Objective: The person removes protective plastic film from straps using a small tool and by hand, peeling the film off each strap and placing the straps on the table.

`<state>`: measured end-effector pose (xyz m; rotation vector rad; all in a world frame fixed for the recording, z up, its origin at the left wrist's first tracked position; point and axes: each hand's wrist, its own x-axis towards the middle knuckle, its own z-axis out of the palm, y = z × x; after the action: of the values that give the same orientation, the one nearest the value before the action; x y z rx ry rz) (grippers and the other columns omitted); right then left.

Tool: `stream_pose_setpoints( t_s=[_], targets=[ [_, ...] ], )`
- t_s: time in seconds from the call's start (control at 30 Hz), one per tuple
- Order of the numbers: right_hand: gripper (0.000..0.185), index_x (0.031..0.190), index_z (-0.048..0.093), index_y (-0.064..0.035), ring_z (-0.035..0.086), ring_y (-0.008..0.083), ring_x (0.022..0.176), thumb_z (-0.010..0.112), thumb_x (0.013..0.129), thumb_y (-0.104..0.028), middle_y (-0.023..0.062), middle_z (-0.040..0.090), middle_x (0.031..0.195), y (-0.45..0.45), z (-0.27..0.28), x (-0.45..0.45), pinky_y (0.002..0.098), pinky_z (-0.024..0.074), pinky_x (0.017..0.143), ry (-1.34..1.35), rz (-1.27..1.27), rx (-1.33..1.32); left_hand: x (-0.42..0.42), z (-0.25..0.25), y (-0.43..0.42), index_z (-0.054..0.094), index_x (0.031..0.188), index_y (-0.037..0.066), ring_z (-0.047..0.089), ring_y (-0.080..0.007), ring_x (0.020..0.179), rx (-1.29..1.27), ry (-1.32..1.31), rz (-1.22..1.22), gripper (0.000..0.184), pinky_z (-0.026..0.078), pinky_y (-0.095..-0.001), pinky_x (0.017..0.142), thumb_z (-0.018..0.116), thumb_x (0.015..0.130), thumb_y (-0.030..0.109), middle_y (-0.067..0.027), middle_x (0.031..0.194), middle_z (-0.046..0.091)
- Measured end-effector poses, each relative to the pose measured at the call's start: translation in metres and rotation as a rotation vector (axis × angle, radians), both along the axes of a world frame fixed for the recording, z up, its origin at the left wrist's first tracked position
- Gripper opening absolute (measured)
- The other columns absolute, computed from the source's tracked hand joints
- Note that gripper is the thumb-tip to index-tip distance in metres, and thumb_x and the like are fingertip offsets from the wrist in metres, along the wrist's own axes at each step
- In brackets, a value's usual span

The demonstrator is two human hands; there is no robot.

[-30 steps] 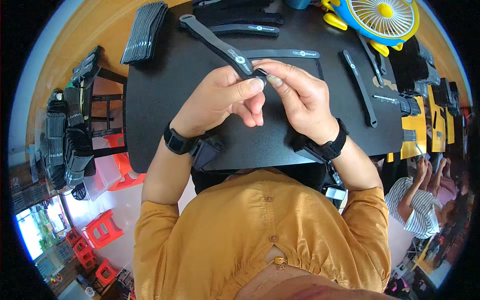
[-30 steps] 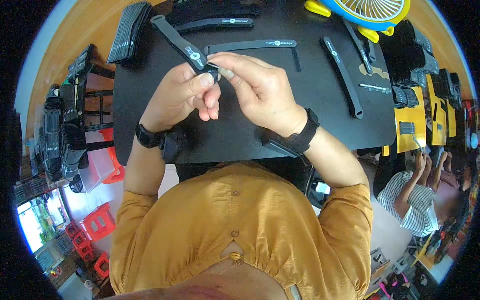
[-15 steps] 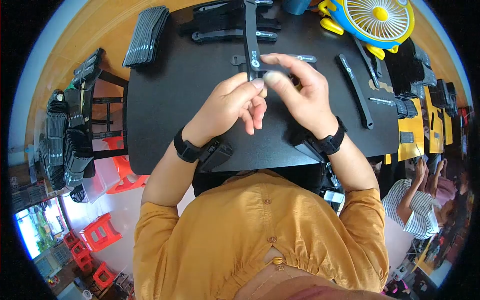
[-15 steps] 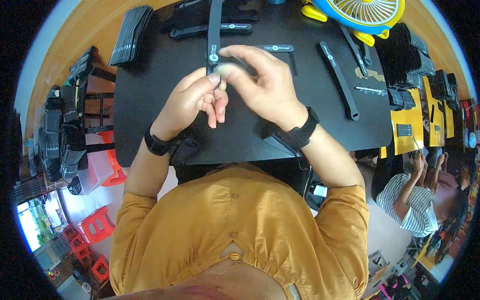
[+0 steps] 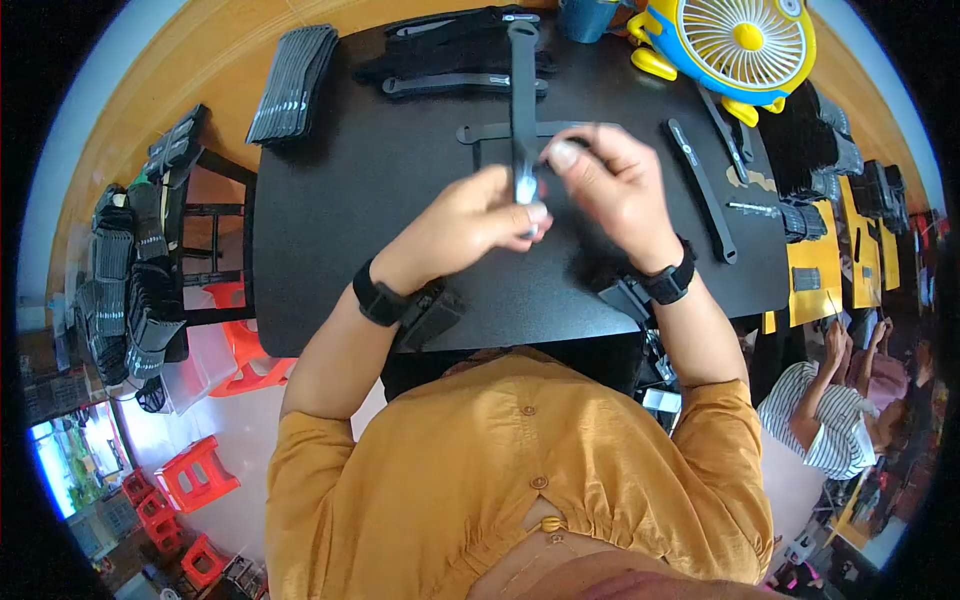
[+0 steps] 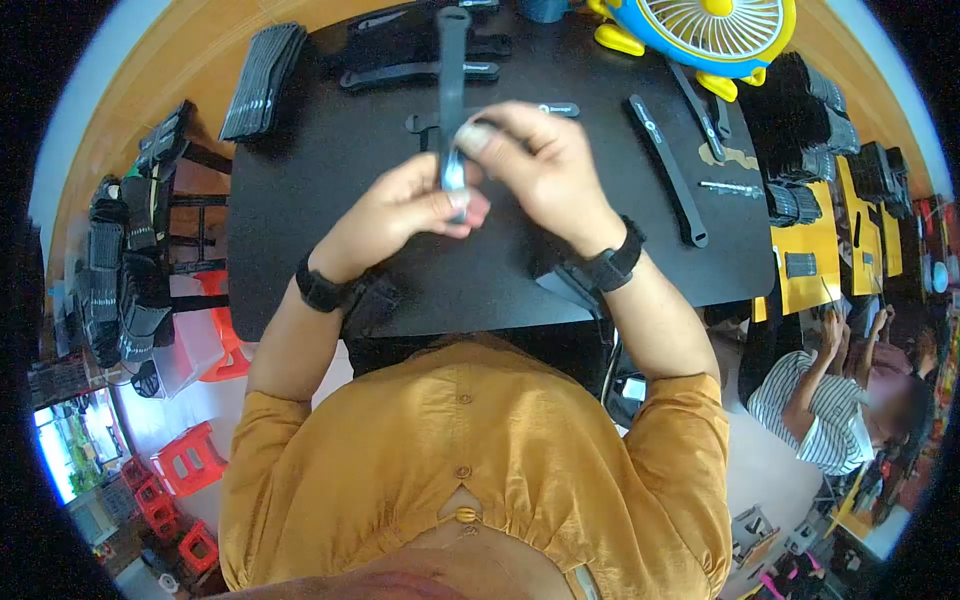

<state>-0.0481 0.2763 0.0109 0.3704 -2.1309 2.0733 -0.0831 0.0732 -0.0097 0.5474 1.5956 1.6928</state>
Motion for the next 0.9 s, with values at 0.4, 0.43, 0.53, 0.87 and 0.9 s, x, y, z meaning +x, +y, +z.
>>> stream_pose_setpoints(
  t_s=[0.4,0.43,0.53,0.87,0.9],
  targets=[
    [0.022,0.114,0.060,-0.0027,0.043,0.0046,0.046,0.052,0.102,-0.020,0.0053,0.070,0.083,0.025,0.013,-0.004,0.0188,0.0324,0.041,0.024,-0.024,-0.483,0.002,0.012,-0.007,0.056,0.106,0.004,0.037,-0.0015,0.055,0.126,-0.321,0.130,0.016,0.030,-0.0172,0.045,0.055,0.100,0.019,0.0068,0.069,0.041],
    [0.022,0.114,0.057,-0.0029,0.042,0.0054,0.048,0.052,0.102,-0.021,0.0055,0.069,0.083,0.050,0.019,-0.008,0.0191,0.0323,0.041,0.119,-0.067,-0.552,0.002,0.010,-0.017,0.055,0.105,0.004,0.036,-0.0011,0.054,0.080,-0.334,0.144,0.016,0.029,-0.0171,0.043,0.054,0.101,0.019,0.0076,0.069,0.041],
    [0.020,0.109,0.056,-0.0049,0.040,0.0063,0.053,0.051,0.102,-0.023,0.0031,0.063,0.082,0.134,0.035,-0.005,0.0198,0.0322,0.044,0.199,-0.227,-0.807,0.000,-0.001,-0.067,0.057,0.103,0.006,0.035,-0.0016,0.050,0.045,-0.345,0.290,0.013,0.027,-0.0180,0.041,0.054,0.100,0.018,0.0076,0.067,0.042],
    [0.021,0.100,0.061,-0.0069,0.046,0.0040,0.045,0.057,0.100,-0.027,0.0010,0.062,0.069,0.062,0.045,0.036,0.0179,0.0279,0.038,0.020,-0.095,-0.224,0.011,0.011,-0.093,0.061,0.104,0.004,0.059,-0.0100,0.074,0.193,-0.051,0.339,0.024,0.035,-0.0192,0.047,0.052,0.102,0.026,-0.0053,0.095,0.059],
    [0.019,0.100,0.061,-0.0074,0.047,0.0038,0.045,0.059,0.099,-0.027,0.0012,0.064,0.070,0.048,0.044,0.039,0.0173,0.0286,0.038,-0.050,-0.016,-0.223,0.017,0.022,-0.077,0.062,0.113,0.002,0.066,-0.0123,0.090,0.113,0.102,0.375,0.029,0.037,-0.0181,0.049,0.050,0.102,0.026,-0.0105,0.114,0.063]
  ],
)
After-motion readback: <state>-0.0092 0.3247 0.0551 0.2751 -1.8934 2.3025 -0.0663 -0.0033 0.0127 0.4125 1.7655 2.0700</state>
